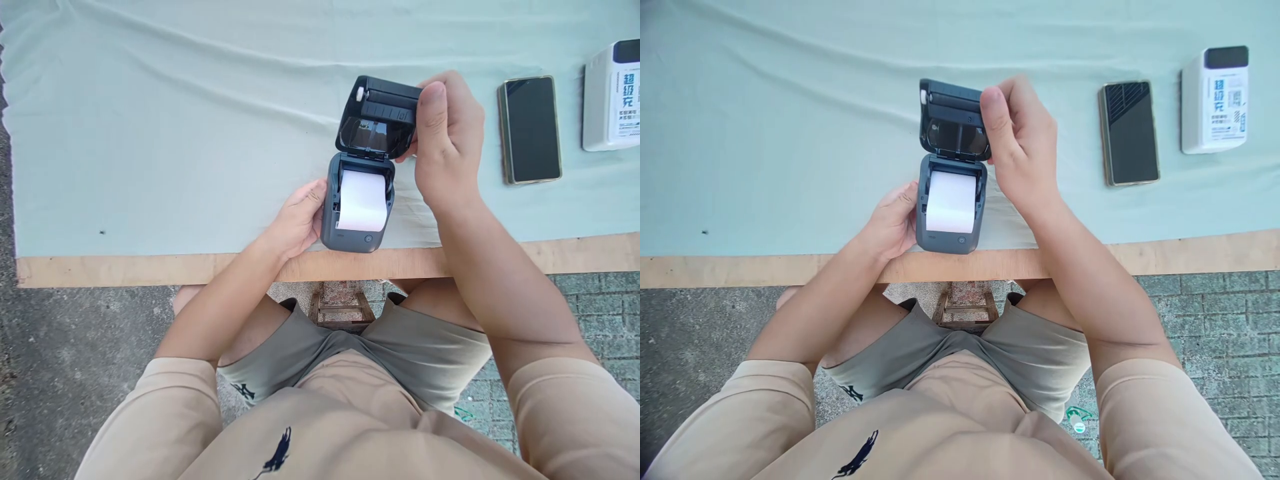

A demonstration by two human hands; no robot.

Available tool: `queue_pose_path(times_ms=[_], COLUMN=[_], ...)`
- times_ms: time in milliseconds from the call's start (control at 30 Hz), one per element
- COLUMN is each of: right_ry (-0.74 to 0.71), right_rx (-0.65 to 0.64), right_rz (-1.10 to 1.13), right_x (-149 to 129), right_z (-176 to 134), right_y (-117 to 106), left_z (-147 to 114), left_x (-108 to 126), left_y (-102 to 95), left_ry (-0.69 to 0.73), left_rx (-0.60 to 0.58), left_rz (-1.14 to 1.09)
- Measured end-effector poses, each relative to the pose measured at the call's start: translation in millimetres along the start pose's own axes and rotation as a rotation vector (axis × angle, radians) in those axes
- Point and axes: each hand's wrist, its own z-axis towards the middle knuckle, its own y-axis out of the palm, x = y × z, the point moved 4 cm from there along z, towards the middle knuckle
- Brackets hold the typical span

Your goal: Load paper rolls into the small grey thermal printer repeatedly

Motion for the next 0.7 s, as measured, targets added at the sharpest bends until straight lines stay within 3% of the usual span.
queue_pose_path(times_ms=[133,233,300,400,433,500,600,700], right_ry=[0.077,0.055,-0.054,-0.344,-0.44,-0.524,-0.396,-0.271], right_rx=[-0.049,-0.042,0.085,0.279,0.245,0.01,-0.354,-0.5], right_rz=[-0.02,0.008,-0.015,-0.105,-0.158,-0.329,-0.652,-0.823], right_x=[-4,-8,-13,-28,-34,-44,-46,-46], right_z=[-3,-5,-5,-11,-14,-18,-25,-28], right_y=[1,0,-6,-18,-18,-10,3,8], left_z=[1,1,1,1,2,2,2,2], left_x=[1,2,2,2,1,1,1,1], left_y=[-2.3,-3.1,-3.1,-2.9,-2.8,-2.8,-2.5,-2.0], left_ry=[0.018,0.021,0.019,0.021,0.023,0.033,0.047,0.044], left_rx=[0.014,0.039,0.053,0.047,0.039,0.026,0.013,0.01], left_rz=[0.041,0.05,0.026,-0.005,-0.002,0.008,0.013,0.016])
